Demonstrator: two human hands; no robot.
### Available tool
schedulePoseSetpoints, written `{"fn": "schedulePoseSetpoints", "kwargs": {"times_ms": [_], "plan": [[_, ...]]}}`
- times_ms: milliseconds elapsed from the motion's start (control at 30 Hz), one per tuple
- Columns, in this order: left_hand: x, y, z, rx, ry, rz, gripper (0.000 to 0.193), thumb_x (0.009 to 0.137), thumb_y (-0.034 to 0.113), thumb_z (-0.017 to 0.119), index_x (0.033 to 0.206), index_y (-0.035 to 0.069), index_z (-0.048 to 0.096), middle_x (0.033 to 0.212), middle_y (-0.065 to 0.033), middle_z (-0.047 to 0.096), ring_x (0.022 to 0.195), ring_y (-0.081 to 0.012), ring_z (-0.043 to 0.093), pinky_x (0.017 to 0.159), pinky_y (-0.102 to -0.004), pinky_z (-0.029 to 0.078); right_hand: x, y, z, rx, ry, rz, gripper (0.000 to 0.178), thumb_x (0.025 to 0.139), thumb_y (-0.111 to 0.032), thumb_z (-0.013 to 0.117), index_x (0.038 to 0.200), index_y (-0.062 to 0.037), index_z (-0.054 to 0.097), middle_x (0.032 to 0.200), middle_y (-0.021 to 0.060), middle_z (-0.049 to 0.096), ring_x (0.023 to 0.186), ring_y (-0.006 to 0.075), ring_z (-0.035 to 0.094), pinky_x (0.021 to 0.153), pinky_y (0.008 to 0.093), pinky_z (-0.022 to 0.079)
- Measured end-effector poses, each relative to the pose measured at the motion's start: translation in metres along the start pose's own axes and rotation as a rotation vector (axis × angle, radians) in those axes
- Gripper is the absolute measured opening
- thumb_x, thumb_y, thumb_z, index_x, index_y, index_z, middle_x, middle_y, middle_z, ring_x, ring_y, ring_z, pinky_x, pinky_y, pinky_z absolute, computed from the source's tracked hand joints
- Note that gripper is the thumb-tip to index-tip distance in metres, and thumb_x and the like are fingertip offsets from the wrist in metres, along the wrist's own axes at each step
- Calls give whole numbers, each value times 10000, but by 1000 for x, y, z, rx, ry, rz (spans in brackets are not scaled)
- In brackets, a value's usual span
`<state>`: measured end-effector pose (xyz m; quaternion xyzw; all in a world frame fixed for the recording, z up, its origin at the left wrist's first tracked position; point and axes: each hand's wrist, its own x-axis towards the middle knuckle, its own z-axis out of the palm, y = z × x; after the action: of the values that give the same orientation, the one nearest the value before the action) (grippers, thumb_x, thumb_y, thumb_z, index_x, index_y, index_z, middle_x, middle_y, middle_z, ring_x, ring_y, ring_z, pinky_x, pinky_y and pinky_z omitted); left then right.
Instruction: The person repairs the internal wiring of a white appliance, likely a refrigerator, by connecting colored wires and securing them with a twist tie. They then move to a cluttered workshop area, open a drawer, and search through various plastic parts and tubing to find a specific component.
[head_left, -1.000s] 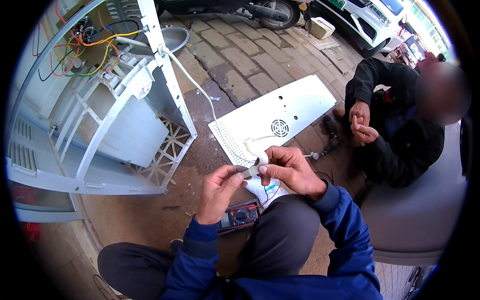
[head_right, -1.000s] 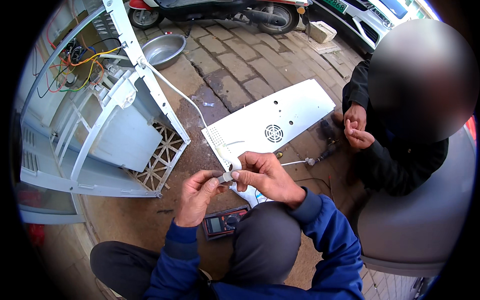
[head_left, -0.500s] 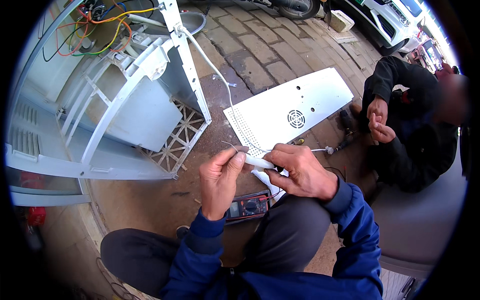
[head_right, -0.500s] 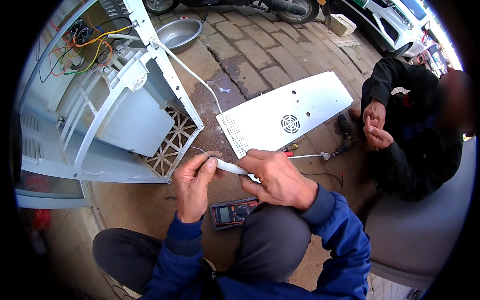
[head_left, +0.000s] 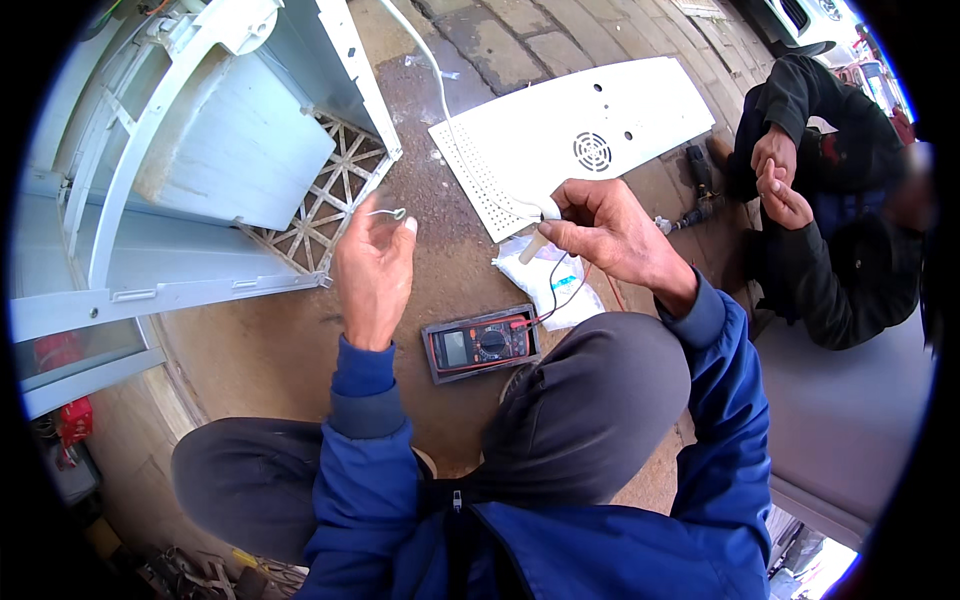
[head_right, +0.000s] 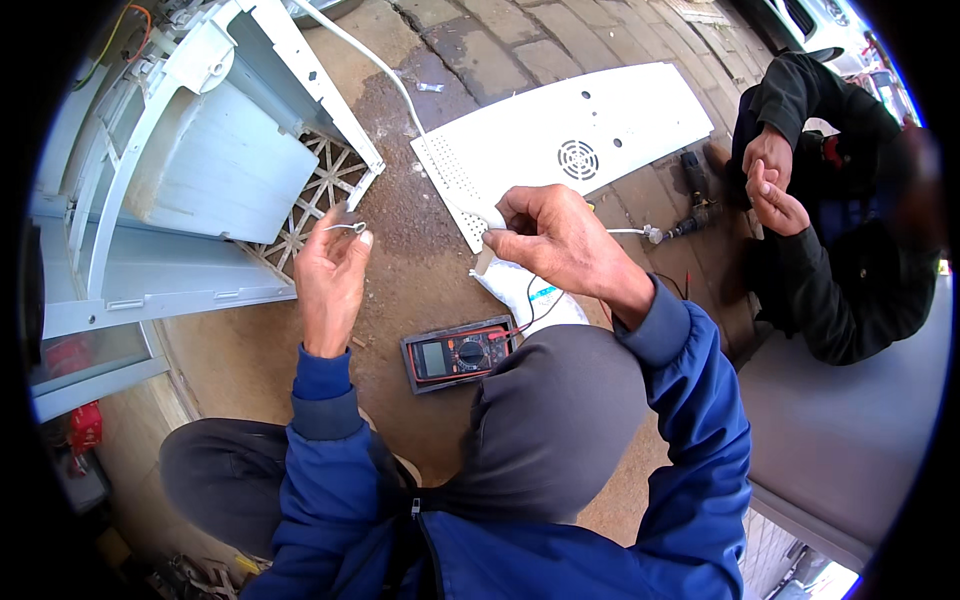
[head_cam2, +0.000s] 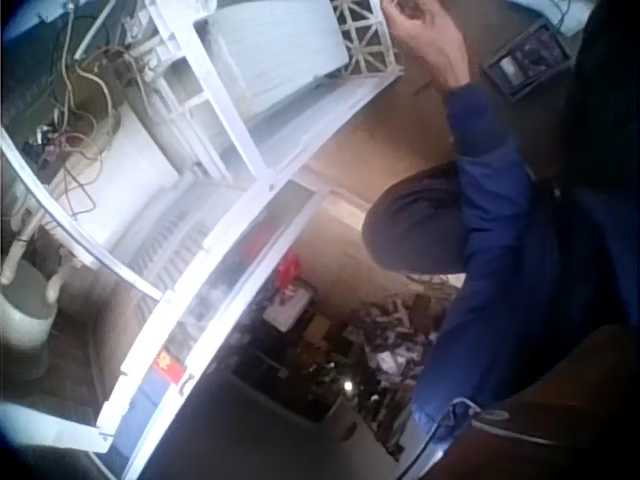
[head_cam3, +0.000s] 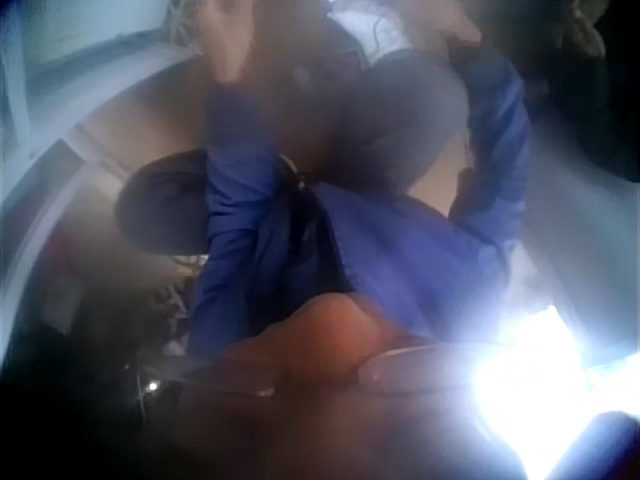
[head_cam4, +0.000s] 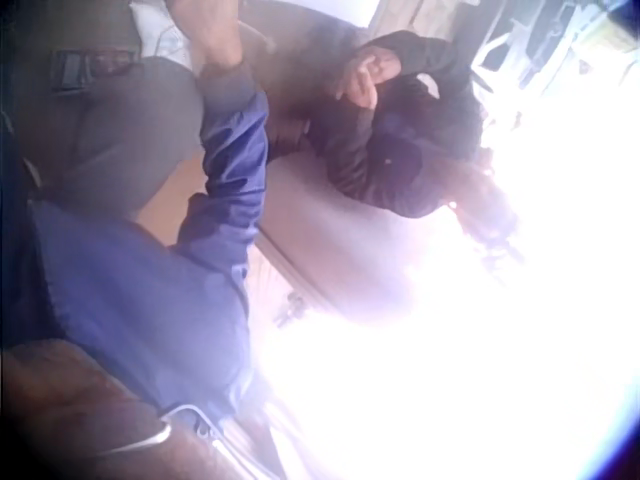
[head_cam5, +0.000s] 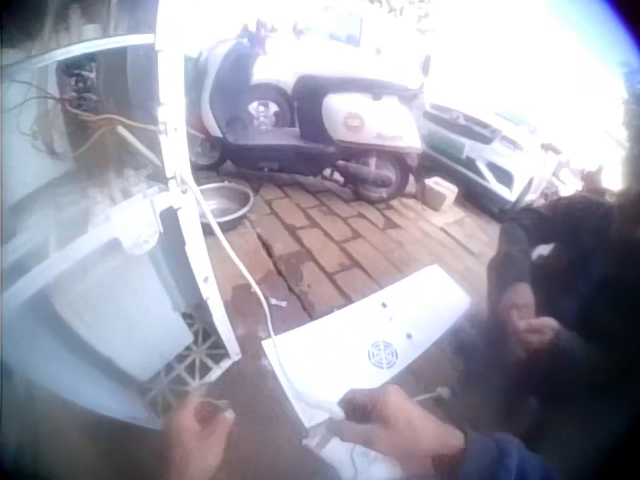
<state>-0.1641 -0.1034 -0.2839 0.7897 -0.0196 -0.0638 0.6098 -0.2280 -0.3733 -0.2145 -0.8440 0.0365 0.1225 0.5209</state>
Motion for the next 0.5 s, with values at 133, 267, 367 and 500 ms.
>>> {"fn": "schedulePoseSetpoints", "kwargs": {"times_ms": [133, 267, 367, 500], "plan": [[6, -63, -18, 433, 116, 58, 576, 873, 163, 745, 1363, -79, 564, 1233, -280, 659, 1136, -345, 662, 926, -427, 540, 7, 43, 18, 237, -82, 84, 233, 925, -145, 718, 947, 86, 711, 704, 88, 672, 626, 115, 611, 555, 292, 488], [4, -76, -18, 271, 2, -90, 342, 914, 123, 689, 1196, -68, 666, 1065, -225, 728, 962, -282, 712, 859, -382, 547, 1, 140, 40, -100, 188, 151, 191, 896, -105, 716, 967, 71, 733, 754, 164, 724, 644, 187, 673, 610, 343, 542], [-4, -90, 8, 165, -93, -156, 173, 936, 62, 638, 1057, -33, 719, 892, -158, 750, 768, -192, 700, 724, -328, 543, -7, 171, 77, -288, 253, 112, 225, 848, -147, 741, 946, 53, 716, 846, 204, 730, 770, 355, 715, 694, 425, 559], [-16, -134, 81, 101, -374, -404, 174, 915, 102, 658, 1019, -19, 728, 833, -179, 741, 782, -261, 738, 717, -371, 557, -16, 184, 111, -432, 274, 107, 391, 803, -201, 793, 1113, -1, 661, 1034, 216, 657, 952, 407, 662, 791, 482, 534]]}}
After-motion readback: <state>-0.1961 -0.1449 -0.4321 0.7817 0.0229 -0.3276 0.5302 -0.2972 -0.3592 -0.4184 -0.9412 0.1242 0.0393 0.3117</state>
